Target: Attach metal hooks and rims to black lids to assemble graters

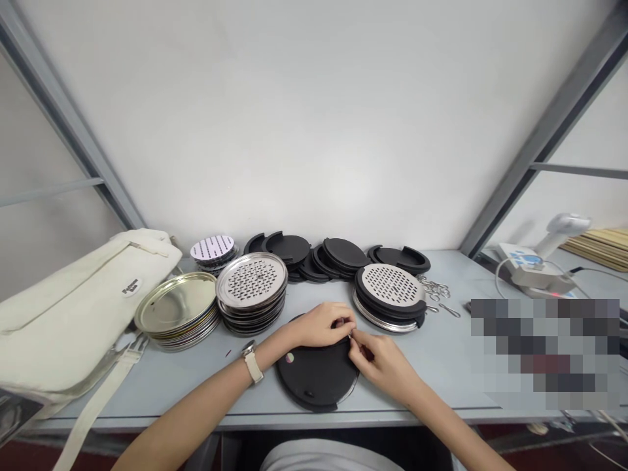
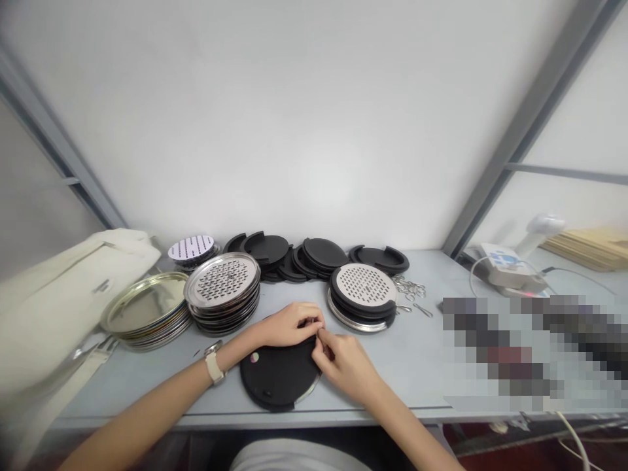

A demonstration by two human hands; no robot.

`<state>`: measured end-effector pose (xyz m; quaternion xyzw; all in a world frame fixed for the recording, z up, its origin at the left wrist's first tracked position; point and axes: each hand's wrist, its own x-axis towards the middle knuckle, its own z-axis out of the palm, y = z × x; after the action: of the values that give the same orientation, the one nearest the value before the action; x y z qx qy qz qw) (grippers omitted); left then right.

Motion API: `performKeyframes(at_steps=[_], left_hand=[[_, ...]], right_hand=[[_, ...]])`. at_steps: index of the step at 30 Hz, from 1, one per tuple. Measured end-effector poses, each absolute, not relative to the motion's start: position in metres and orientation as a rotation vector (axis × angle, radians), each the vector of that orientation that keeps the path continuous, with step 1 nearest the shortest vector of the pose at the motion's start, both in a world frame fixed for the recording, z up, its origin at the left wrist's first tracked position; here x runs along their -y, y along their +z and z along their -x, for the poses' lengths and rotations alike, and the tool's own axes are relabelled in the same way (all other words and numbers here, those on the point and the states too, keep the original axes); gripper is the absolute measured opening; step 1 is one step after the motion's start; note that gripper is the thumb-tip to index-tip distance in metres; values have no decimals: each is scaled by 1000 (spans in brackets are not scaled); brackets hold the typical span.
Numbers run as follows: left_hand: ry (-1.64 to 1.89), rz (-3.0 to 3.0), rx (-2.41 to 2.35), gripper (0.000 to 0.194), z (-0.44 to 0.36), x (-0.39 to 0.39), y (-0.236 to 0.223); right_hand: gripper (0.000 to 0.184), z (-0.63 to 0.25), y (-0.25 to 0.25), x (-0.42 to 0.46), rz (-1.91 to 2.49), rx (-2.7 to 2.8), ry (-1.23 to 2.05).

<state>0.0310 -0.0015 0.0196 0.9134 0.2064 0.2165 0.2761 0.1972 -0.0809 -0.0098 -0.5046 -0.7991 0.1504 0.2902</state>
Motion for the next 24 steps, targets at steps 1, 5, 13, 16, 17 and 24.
performKeyframes(at_steps=[1, 5, 13, 16, 17, 24], left_hand=[[572, -2444, -575, 12, -31, 2, 20], [563, -2406, -613, 8, -30, 2, 21], [540, -2390, -637, 9, -30, 3, 23], [546, -2384, -636, 9, -30, 3, 23], [551, -2379, -631, 9, -30, 3, 23], [560, -2331, -609, 7, -29, 0, 21]], right_hand=[[28, -197, -10, 81, 1346, 2130, 397], [28, -197, -10, 82, 1350, 2124, 399], [28, -197, -9, 82, 1359, 2117, 394], [29, -197, -10, 82, 1382, 2121, 401], [29, -197, -10, 81, 1391, 2124, 403], [28, -196, -11, 81, 1418, 2122, 393]])
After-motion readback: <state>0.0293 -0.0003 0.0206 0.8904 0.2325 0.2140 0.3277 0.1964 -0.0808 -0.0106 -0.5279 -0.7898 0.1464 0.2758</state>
